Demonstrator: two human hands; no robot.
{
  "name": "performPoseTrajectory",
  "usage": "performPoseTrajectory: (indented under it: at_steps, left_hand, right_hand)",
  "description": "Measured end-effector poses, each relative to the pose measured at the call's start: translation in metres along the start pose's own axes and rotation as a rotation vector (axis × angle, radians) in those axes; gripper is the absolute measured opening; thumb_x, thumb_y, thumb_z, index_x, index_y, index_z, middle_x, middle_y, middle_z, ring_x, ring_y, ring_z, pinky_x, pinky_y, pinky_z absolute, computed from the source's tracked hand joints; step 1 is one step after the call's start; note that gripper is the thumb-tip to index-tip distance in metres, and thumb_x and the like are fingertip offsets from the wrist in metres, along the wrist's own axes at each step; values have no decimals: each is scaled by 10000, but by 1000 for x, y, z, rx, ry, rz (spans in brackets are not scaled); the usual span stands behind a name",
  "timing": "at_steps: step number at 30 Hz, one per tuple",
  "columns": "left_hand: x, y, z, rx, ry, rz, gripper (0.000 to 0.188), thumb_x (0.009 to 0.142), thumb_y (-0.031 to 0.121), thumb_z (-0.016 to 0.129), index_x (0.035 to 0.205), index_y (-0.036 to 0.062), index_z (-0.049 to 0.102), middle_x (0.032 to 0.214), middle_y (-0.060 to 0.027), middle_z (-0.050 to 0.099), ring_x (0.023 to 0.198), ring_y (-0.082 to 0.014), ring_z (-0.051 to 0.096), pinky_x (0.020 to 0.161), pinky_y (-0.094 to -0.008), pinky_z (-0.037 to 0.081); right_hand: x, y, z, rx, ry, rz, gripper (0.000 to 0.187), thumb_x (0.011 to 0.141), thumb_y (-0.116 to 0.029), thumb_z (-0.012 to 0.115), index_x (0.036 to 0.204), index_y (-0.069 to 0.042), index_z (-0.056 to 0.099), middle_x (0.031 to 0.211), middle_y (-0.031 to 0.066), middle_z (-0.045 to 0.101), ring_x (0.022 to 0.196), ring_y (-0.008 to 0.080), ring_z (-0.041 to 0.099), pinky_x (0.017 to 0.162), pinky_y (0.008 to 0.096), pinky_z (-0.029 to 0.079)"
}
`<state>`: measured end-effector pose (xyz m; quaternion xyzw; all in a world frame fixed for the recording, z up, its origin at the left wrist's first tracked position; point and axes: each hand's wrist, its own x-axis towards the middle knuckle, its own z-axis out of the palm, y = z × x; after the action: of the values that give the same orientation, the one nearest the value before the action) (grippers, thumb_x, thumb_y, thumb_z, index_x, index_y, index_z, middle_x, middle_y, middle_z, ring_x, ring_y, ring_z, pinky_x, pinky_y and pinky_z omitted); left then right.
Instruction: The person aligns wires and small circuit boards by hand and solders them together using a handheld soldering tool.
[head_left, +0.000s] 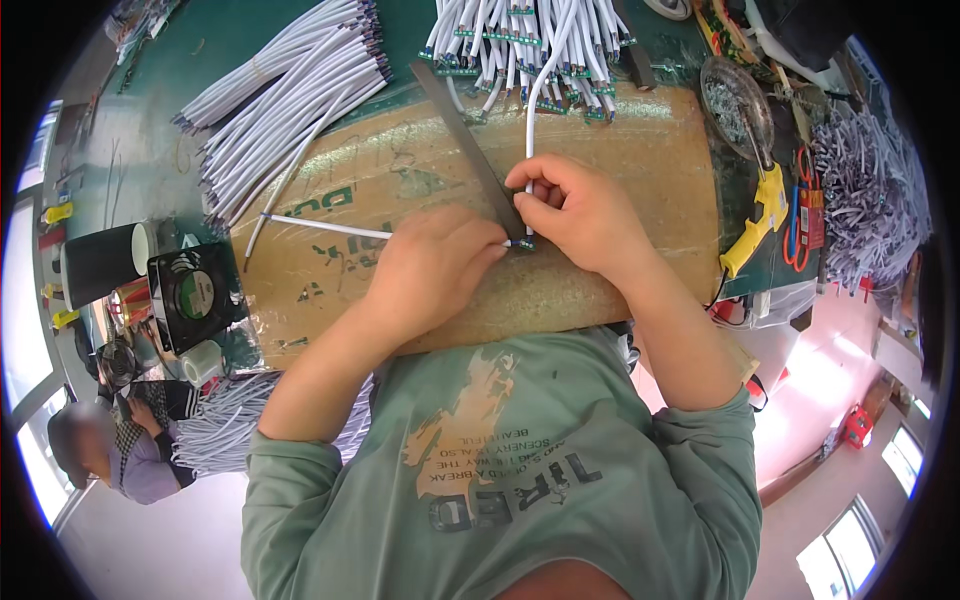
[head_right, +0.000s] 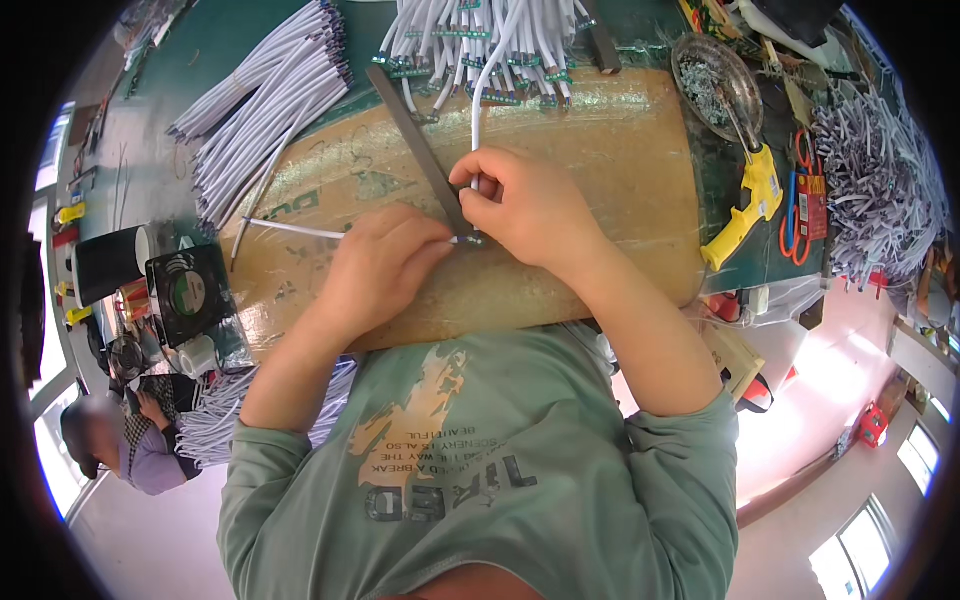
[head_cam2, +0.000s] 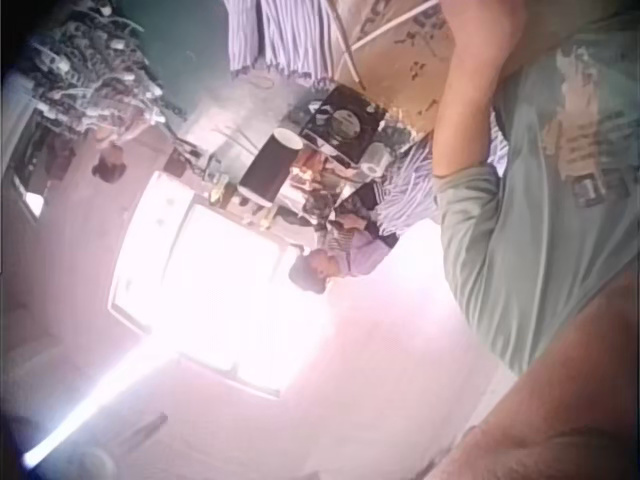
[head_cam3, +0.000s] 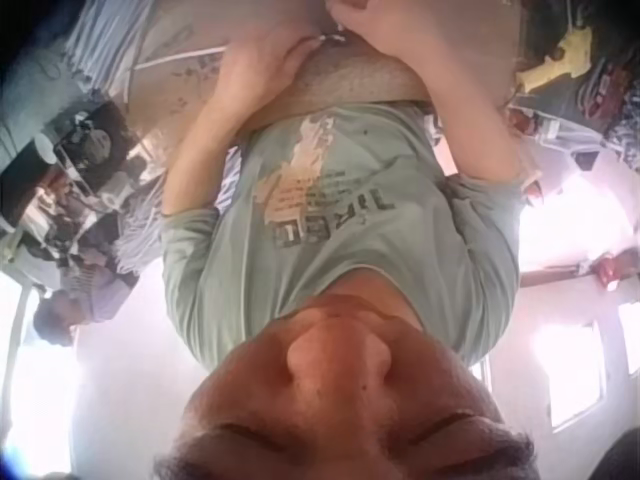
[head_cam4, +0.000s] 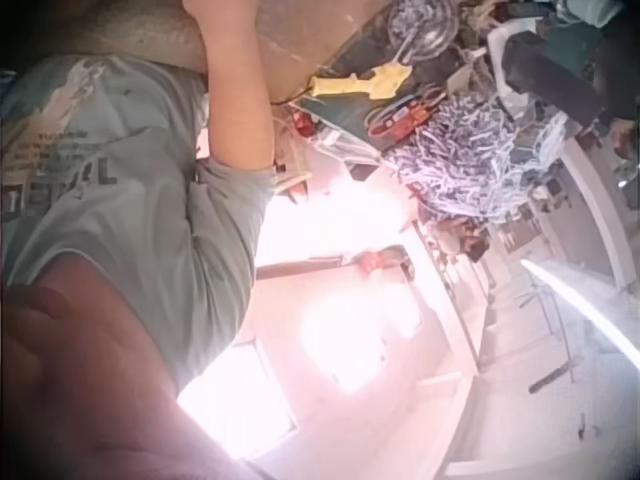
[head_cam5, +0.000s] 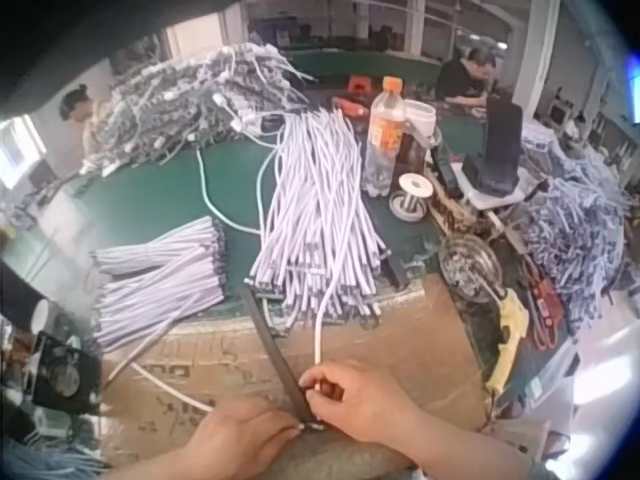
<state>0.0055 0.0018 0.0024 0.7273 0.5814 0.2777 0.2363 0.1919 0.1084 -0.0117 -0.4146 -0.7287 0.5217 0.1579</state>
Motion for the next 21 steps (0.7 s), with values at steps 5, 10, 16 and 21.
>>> performPoseTrajectory:
  at_steps: [5,10,16,21]
  left_hand:
    - [2,1,3,-36,-4,1,107,854,94,721,947,48,695,922,-138,674,870,-354,652,759,-444,521]
    - [2,4,1,9,-19,7,102,849,78,721,941,48,690,918,-133,671,866,-355,654,746,-434,526]
    - [-3,1,-1,-30,27,-83,115,852,88,724,954,50,685,936,-124,670,870,-349,659,746,-429,529]
    - [-4,-1,2,-7,26,-89,114,859,96,722,957,50,684,945,-120,672,873,-346,661,750,-426,530]
  right_hand:
    - [1,3,3,2,14,7,218,842,-188,704,1040,-96,708,747,22,635,673,150,600,629,319,489]
    - [3,-1,4,146,-57,87,217,876,-189,702,1070,-92,713,736,5,627,661,128,583,617,305,479]
    - [4,-3,9,195,-11,-46,216,903,-172,697,1098,-79,707,763,19,635,661,128,568,623,302,482]
    - [3,-2,12,116,45,-94,230,902,-179,717,1098,-62,688,802,63,666,681,165,610,638,314,499]
